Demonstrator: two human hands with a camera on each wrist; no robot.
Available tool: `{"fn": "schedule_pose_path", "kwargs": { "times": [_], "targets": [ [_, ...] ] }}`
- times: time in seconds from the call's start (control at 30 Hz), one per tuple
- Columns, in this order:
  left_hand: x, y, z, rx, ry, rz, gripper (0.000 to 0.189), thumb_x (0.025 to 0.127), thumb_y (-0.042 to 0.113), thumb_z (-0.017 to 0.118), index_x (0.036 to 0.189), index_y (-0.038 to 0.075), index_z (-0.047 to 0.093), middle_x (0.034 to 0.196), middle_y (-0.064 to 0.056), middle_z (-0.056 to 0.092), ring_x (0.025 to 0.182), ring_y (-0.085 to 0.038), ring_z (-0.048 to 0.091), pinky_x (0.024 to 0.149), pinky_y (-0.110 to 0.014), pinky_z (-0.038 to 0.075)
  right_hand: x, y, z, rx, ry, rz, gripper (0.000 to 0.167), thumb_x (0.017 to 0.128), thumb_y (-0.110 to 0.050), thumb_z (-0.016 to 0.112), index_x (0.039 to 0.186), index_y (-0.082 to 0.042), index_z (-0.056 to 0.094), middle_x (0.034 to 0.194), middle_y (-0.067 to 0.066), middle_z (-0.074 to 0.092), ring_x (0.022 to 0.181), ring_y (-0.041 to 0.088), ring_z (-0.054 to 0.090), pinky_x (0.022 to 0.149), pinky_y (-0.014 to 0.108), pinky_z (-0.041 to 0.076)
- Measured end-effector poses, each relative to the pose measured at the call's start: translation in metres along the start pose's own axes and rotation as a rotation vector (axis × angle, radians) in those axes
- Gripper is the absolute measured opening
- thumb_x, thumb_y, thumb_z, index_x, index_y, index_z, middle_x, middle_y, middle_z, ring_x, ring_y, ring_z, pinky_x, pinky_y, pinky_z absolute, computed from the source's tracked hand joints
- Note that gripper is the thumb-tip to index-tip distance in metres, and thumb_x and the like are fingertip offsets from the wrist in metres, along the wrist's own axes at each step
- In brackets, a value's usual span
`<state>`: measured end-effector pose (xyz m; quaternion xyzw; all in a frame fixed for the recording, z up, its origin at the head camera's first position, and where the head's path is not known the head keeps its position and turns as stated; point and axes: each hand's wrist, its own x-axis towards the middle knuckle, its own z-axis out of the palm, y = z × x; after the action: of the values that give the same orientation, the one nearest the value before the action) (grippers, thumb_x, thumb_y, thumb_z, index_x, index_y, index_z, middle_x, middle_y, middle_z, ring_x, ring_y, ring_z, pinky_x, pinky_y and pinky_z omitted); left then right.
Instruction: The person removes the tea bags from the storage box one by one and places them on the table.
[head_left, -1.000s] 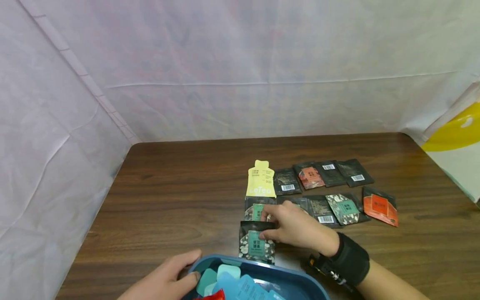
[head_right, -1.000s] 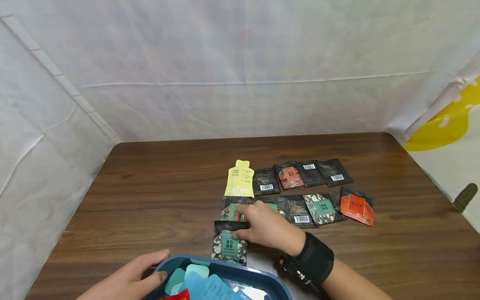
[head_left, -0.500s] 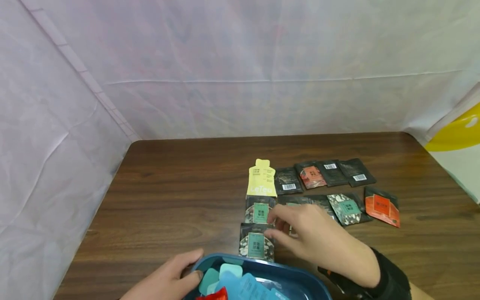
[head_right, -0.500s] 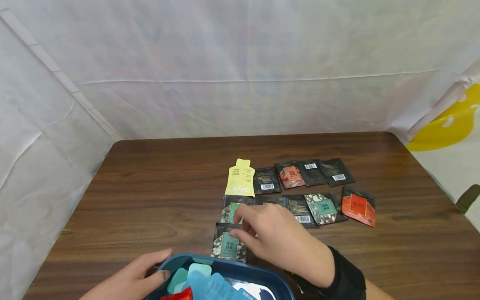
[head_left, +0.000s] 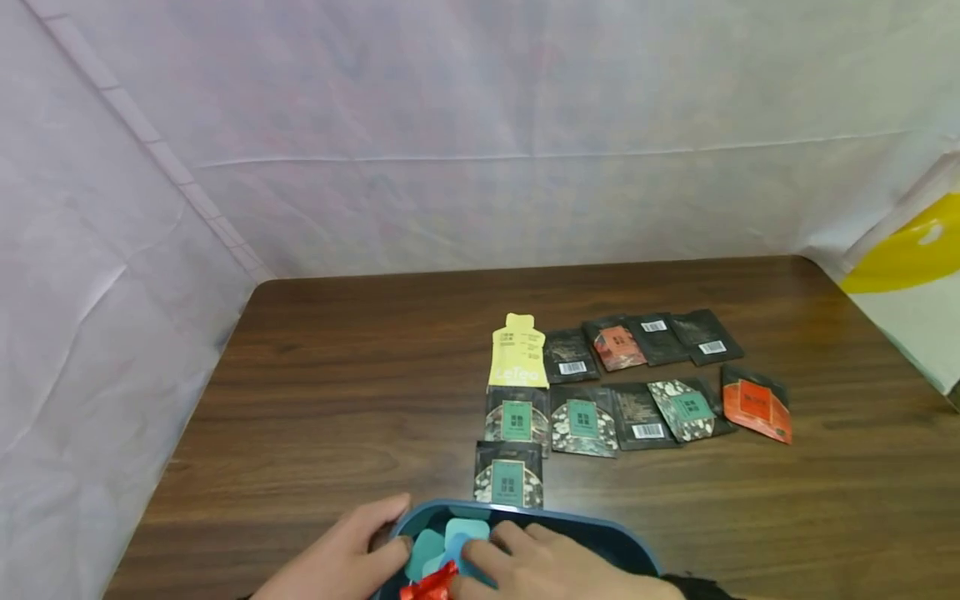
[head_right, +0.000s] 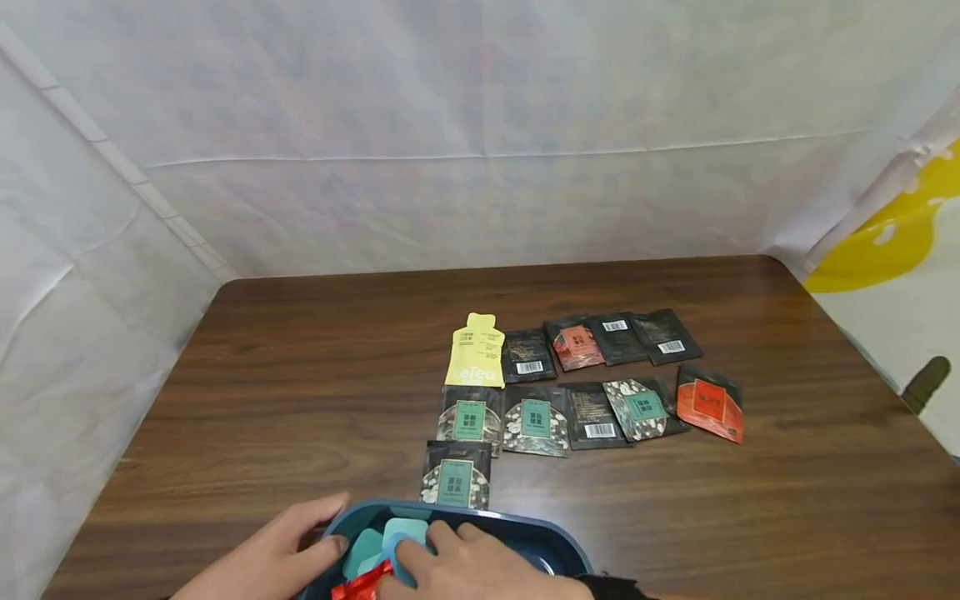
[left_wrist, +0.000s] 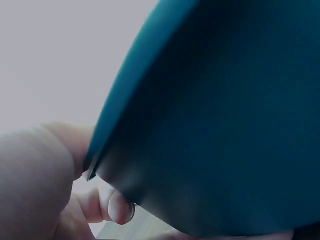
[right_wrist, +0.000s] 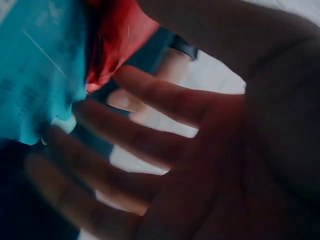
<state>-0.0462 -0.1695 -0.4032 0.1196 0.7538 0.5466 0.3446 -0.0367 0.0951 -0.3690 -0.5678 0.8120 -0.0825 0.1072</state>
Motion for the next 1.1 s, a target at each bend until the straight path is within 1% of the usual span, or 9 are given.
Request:
{"fn": "schedule_pose_path", "kwargs": {
  "times": [0.13, 0.3, 0.5, 0.57, 0.73, 0.87, 0.97, 1.03, 1.1],
  "targets": [
    [0.001, -0.001, 0.001, -0.010, 0.003, 0.014, 0.013, 0.092, 0.011, 0.052, 0.083, 0.005, 0.046, 0.072, -0.001, 0.041, 0.063, -0.015, 0.045, 0.057, -0.024, 0.037, 0.004, 0.000, 0.008, -0.059, -0.038, 0.084, 0.045, 0.098, -0.057, 0.039, 0.135, -0.032, 0.044, 0.128, -0.010, 0.048, 0.096, 0.008, 0.049, 0.066, 0.019, 0.044],
    [0.001, -0.003, 0.001, -0.059, -0.009, 0.011, 0.012, 0.093, 0.012, 0.052, 0.085, 0.004, 0.046, 0.072, -0.001, 0.043, 0.061, -0.015, 0.046, 0.054, -0.024, 0.038, 0.004, 0.003, 0.005, -0.013, -0.010, 0.067, 0.050, 0.098, -0.057, 0.042, 0.138, -0.028, 0.043, 0.113, -0.009, 0.049, 0.085, 0.003, 0.044, 0.065, 0.012, 0.038],
    [0.001, -0.002, -0.001, -0.123, -0.031, -0.016, 0.014, 0.097, 0.014, 0.051, 0.088, 0.004, 0.047, 0.072, -0.002, 0.044, 0.062, -0.016, 0.046, 0.055, -0.025, 0.040, -0.002, 0.006, -0.012, 0.355, -0.025, 0.110, 0.050, 0.096, -0.053, 0.050, 0.138, -0.027, 0.042, 0.106, -0.012, 0.046, 0.080, -0.004, 0.046, 0.067, 0.014, 0.042],
    [0.001, -0.001, -0.001, -0.112, -0.034, -0.002, 0.015, 0.097, 0.014, 0.051, 0.087, 0.004, 0.047, 0.072, -0.002, 0.043, 0.061, -0.015, 0.045, 0.055, -0.025, 0.039, -0.004, 0.007, -0.018, 0.414, -0.004, 0.105, 0.050, 0.096, -0.053, 0.051, 0.137, -0.026, 0.041, 0.102, -0.014, 0.050, 0.079, -0.007, 0.049, 0.069, 0.013, 0.044],
    [0.000, -0.001, -0.001, -0.032, -0.011, 0.036, 0.015, 0.096, 0.013, 0.051, 0.084, 0.004, 0.046, 0.070, 0.000, 0.042, 0.058, -0.012, 0.043, 0.053, -0.024, 0.037, -0.009, 0.008, -0.027, 0.376, 0.101, 0.008, 0.039, 0.098, -0.037, 0.056, 0.132, -0.019, 0.048, 0.080, -0.017, 0.058, 0.067, -0.016, 0.044, 0.065, 0.005, 0.039],
    [0.000, -0.003, 0.000, -0.044, -0.004, 0.011, 0.015, 0.094, 0.013, 0.053, 0.083, 0.005, 0.046, 0.068, 0.000, 0.042, 0.055, -0.012, 0.042, 0.051, -0.024, 0.035, -0.011, 0.011, -0.031, 0.401, 0.149, -0.041, 0.016, 0.097, -0.018, 0.059, 0.112, -0.018, 0.063, 0.077, -0.016, 0.060, 0.064, -0.019, 0.040, 0.058, 0.003, 0.036],
    [0.000, -0.004, 0.000, -0.074, -0.008, -0.008, 0.014, 0.094, 0.013, 0.053, 0.084, 0.006, 0.046, 0.067, 0.001, 0.041, 0.053, -0.013, 0.041, 0.049, -0.024, 0.035, -0.011, 0.013, -0.033, 0.408, 0.161, -0.034, 0.011, 0.094, -0.011, 0.061, 0.100, -0.018, 0.068, 0.078, -0.016, 0.063, 0.062, -0.019, 0.040, 0.056, 0.003, 0.036],
    [-0.001, -0.005, 0.000, -0.105, -0.015, -0.020, 0.013, 0.094, 0.013, 0.053, 0.085, 0.006, 0.046, 0.067, 0.001, 0.041, 0.051, -0.014, 0.040, 0.047, -0.024, 0.034, -0.012, 0.014, -0.035, 0.391, 0.152, -0.012, 0.013, 0.094, -0.009, 0.062, 0.102, -0.017, 0.067, 0.081, -0.016, 0.066, 0.062, -0.020, 0.044, 0.056, 0.003, 0.037],
    [-0.002, -0.005, -0.001, -0.132, -0.022, -0.026, 0.013, 0.094, 0.013, 0.053, 0.086, 0.005, 0.047, 0.067, 0.001, 0.041, 0.051, -0.014, 0.041, 0.047, -0.024, 0.034, -0.013, 0.014, -0.036, 0.381, 0.126, 0.026, 0.014, 0.095, -0.017, 0.063, 0.108, -0.017, 0.066, 0.083, -0.015, 0.068, 0.061, -0.019, 0.049, 0.057, 0.003, 0.039]
  ]
}}
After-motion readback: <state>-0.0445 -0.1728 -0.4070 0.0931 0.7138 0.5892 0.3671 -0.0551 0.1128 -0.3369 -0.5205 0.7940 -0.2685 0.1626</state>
